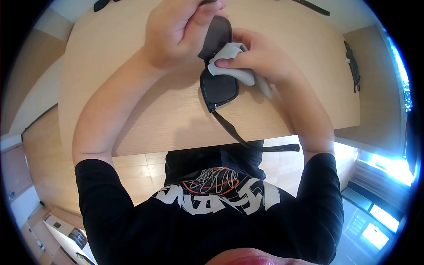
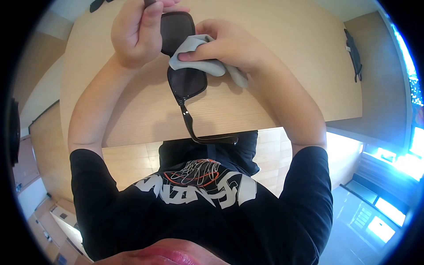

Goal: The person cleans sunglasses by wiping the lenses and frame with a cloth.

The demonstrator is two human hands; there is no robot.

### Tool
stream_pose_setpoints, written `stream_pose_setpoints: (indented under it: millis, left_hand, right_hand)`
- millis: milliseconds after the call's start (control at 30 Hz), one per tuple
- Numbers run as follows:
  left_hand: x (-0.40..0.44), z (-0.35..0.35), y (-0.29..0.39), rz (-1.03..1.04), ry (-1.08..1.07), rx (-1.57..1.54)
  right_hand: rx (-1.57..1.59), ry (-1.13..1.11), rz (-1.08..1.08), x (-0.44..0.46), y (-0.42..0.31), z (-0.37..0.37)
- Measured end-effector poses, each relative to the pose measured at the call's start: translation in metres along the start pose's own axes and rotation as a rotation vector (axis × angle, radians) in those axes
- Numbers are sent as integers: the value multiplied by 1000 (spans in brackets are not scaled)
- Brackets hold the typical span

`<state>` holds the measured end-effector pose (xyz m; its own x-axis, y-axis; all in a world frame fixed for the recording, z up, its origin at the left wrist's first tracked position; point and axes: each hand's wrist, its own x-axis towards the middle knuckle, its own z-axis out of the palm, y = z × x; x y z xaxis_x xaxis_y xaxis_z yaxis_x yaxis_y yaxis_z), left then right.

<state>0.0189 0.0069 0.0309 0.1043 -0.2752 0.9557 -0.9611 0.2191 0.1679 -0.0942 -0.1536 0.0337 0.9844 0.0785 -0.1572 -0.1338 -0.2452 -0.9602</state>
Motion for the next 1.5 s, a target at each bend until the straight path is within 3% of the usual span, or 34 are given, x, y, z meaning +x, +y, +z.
stream_pose_setpoints:
  millis: [133,200,333,533,633,733,967,1067,1133,1200,1267,1367,1500]
  left_hand:
    - [6,-1,4,30,-39,51]
    - [3,0,11,-127,-34,-44]
    - [0,0,-3,-37,73,-148]
    - [11,-10,-2,1,133,-197]
    - [14,-17,1,-40,173,-179]
    - [17,-21,7,-176,268,-227]
    - [25,-37,0,-215,330,-191]
    - [28,-35,-3,-275,434,-292]
    - [32,-22,-3,-265,634,-787]
    - [34,-24,-3,-295,645,-736]
    - [31,-40,-3,-364,468,-137]
    - [35,-46,-1,-380,437,13]
    - [35,-47,-3,-374,459,61]
  right_hand:
    - [153,-125,54,1,-4,9]
    - [223,-161,80,1,-2,9]
    - [302,-202,77,0,4,5]
    - [503,-361,242,3,14,-9]
    - [599,-452,182,3,18,-11]
    - [648,-551,-8,8,21,-5]
    - [732,-412,-201,3,17,12]
    - [694,-335,-263,3,19,13]
    - [683,-318,-296,4,22,13]
    - [657,-274,-332,3,18,15]
    - [615,-202,-370,1,14,21]
    - [630,-94,-459,-1,5,32]
    - [520,-108,-519,1,14,34]
